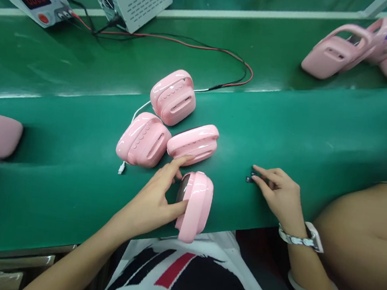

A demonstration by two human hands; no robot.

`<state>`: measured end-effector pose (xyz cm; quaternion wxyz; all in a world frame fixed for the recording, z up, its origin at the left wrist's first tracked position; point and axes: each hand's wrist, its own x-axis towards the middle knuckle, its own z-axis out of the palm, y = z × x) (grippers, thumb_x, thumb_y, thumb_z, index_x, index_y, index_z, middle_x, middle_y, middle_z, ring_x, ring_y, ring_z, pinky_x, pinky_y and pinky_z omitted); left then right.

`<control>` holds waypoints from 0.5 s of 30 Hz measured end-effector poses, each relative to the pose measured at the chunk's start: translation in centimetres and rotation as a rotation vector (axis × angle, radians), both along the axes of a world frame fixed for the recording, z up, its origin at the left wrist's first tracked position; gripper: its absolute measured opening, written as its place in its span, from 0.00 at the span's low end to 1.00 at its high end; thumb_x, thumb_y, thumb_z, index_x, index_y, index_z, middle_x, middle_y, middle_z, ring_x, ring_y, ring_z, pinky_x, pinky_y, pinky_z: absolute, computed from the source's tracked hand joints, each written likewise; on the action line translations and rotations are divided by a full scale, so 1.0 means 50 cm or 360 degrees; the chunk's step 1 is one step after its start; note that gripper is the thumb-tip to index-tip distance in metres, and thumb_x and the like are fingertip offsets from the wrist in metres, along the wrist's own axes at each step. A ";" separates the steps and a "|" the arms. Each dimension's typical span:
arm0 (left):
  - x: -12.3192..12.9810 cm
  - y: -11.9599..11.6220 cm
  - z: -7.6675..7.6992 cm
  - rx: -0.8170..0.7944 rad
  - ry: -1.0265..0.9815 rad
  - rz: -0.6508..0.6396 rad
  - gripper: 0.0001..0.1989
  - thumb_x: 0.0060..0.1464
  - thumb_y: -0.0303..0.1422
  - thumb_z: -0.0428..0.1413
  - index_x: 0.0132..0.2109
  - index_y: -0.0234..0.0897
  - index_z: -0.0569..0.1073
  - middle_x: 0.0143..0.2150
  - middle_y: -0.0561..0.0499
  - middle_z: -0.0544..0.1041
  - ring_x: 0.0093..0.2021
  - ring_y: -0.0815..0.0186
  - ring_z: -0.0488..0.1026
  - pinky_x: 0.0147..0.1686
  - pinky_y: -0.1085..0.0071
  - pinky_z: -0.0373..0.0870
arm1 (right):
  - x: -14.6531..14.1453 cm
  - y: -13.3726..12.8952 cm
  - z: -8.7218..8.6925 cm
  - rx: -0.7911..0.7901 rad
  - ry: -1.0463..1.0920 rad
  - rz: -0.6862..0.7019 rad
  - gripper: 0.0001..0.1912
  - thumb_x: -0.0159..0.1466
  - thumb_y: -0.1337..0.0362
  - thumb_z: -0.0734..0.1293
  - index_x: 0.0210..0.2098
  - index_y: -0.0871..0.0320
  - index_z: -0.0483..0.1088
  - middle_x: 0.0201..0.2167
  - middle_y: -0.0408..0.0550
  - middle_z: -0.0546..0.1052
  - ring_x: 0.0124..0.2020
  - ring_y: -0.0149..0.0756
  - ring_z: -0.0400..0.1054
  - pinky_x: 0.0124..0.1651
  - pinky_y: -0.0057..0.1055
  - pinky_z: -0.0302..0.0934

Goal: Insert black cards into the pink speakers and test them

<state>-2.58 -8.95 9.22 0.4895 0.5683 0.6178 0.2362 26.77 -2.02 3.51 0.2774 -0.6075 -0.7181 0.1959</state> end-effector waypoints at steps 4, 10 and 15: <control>-0.009 0.007 0.007 -0.0099 0.0116 -0.0157 0.38 0.53 0.40 0.55 0.68 0.55 0.50 0.46 0.50 0.67 0.46 0.57 0.66 0.47 0.62 0.65 | -0.006 0.012 -0.012 -0.0007 0.0027 -0.0002 0.16 0.61 0.53 0.66 0.31 0.58 0.80 0.28 0.48 0.74 0.21 0.31 0.60 0.26 0.33 0.56; -0.013 0.018 0.000 -0.0138 0.0226 -0.0136 0.52 0.47 0.42 0.58 0.71 0.48 0.36 0.40 0.52 0.65 0.33 0.64 0.64 0.37 0.66 0.64 | -0.024 0.007 0.007 -0.0269 0.0339 -0.0111 0.17 0.57 0.48 0.68 0.28 0.57 0.70 0.15 0.37 0.59 0.16 0.29 0.53 0.21 0.29 0.50; -0.011 0.019 -0.011 -0.0108 0.0106 -0.0146 0.53 0.44 0.38 0.57 0.71 0.43 0.35 0.40 0.52 0.64 0.33 0.65 0.63 0.35 0.67 0.63 | -0.107 -0.016 0.058 -0.0784 0.1212 0.0020 0.20 0.57 0.48 0.71 0.35 0.55 0.64 0.23 0.41 0.74 0.16 0.28 0.63 0.22 0.26 0.57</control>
